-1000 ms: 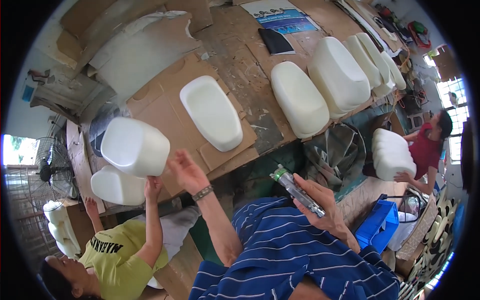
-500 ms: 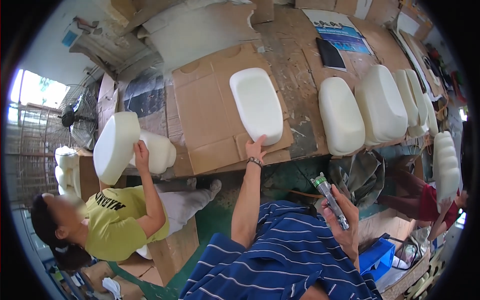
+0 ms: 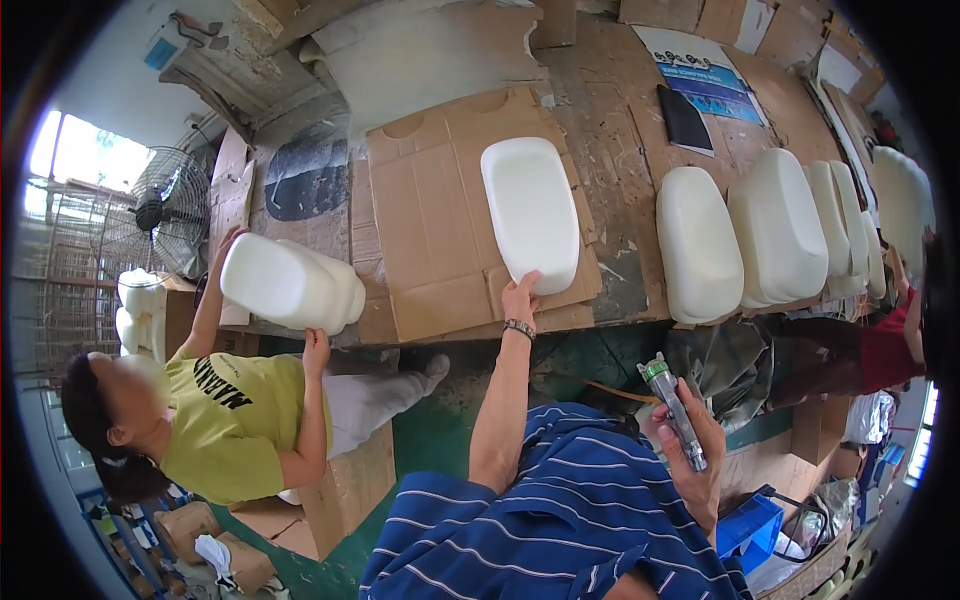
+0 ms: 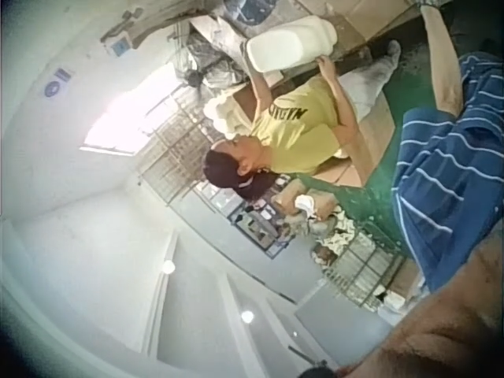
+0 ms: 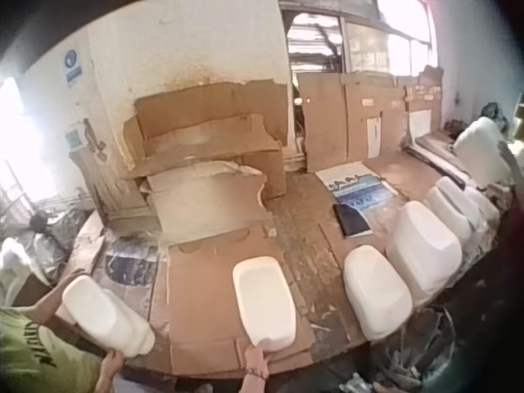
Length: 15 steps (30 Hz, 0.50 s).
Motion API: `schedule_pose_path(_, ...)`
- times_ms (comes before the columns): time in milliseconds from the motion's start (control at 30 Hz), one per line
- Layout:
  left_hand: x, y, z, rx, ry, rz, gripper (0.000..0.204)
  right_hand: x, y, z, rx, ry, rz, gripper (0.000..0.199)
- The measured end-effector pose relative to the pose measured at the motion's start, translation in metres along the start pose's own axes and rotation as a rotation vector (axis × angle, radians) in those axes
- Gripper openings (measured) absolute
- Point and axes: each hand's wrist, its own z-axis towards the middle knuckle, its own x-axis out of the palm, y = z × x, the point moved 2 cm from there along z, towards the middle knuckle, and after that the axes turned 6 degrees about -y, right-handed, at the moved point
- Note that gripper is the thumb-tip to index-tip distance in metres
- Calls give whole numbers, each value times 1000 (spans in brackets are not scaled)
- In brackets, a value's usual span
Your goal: Using a spray gun to apply a substance to foam components and organizing them on a workbench.
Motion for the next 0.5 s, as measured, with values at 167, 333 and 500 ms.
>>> schedule_pose_path(167, -5, 11, 0, 2, 95, -97, 41, 0, -3, -5, 41, -20, -21, 54)
schedule_pose_path(333, -11, 28, -4, 102, 136, -181, 41, 0, -1, -3, 33, -8, -32, 54)
schedule_pose_path(500, -17, 39, 6, 213, 208, -168, 43, 2, 4, -7, 77, -73, -39, 56)
